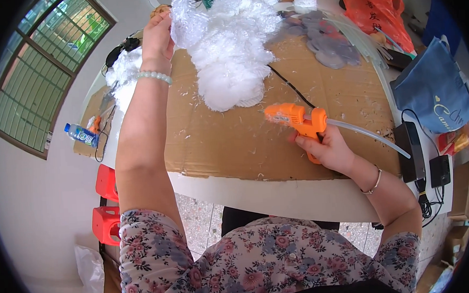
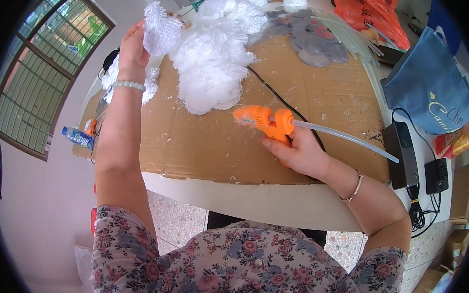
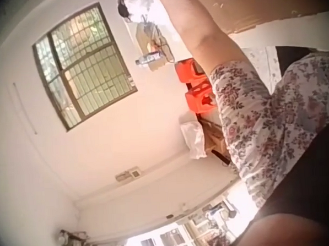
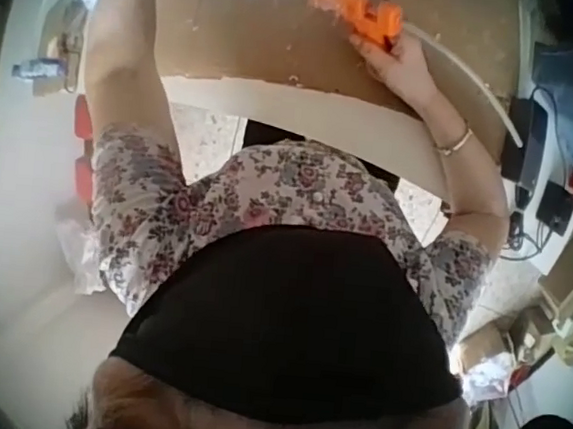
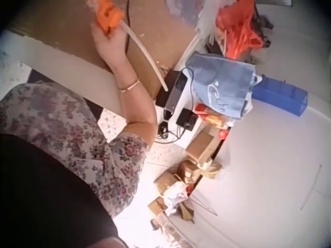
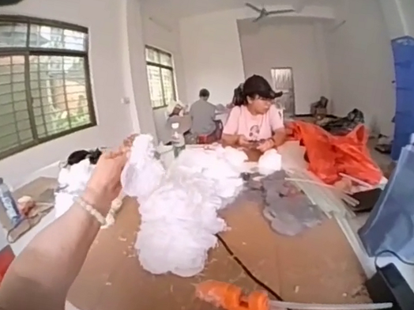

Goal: Assembling craft items by gluing white cotton stuffing onto a base using a hot glue gun.

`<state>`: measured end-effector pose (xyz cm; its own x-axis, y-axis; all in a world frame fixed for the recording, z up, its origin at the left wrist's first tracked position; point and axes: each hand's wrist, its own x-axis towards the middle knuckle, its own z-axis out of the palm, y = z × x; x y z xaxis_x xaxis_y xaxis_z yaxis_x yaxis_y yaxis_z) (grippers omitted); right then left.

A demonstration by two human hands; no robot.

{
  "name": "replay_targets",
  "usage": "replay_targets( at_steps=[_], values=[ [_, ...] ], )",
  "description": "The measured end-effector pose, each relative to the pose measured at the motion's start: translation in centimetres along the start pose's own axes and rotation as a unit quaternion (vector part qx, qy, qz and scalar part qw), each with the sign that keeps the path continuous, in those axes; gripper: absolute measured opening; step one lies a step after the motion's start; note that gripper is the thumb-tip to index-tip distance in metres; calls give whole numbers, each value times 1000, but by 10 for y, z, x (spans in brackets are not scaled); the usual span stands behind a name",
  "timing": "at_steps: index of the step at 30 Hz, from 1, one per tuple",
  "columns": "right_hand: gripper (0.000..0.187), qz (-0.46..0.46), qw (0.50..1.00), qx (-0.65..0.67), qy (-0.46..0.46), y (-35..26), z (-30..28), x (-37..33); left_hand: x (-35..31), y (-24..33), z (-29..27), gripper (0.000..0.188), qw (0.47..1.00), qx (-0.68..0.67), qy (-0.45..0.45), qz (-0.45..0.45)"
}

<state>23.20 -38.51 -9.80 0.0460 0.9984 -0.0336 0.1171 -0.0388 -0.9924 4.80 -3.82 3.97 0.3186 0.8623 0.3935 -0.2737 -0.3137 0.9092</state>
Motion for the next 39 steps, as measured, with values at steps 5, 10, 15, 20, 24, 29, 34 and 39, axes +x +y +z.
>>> replay_targets(
  at_steps=[5,10,15,20,24,29,34,39],
  values=[
    [29,-137,983,77,96,16,-4,9,-74,6,-7,20,997,-21,-35,-59],
    [31,-166,976,72,126,-7,-21,10,-155,12,-10,21,988,83,-74,-102],
    [33,-142,975,71,154,-15,-32,7,-229,-10,3,39,858,378,-349,-18],
    [33,-146,977,78,138,-12,-25,5,-221,-29,-26,40,881,402,-248,6],
    [34,-146,977,134,73,-6,-8,7,-226,-49,-34,36,837,511,-197,5],
    [35,-126,976,173,52,-16,9,11,-237,-57,-13,25,794,569,-199,77],
    [36,-63,992,106,18,-26,11,12,-249,-38,1,19,823,543,-168,-11],
    [35,-68,990,118,20,-18,6,14,-255,-22,-3,30,790,553,-132,231]
  ],
)
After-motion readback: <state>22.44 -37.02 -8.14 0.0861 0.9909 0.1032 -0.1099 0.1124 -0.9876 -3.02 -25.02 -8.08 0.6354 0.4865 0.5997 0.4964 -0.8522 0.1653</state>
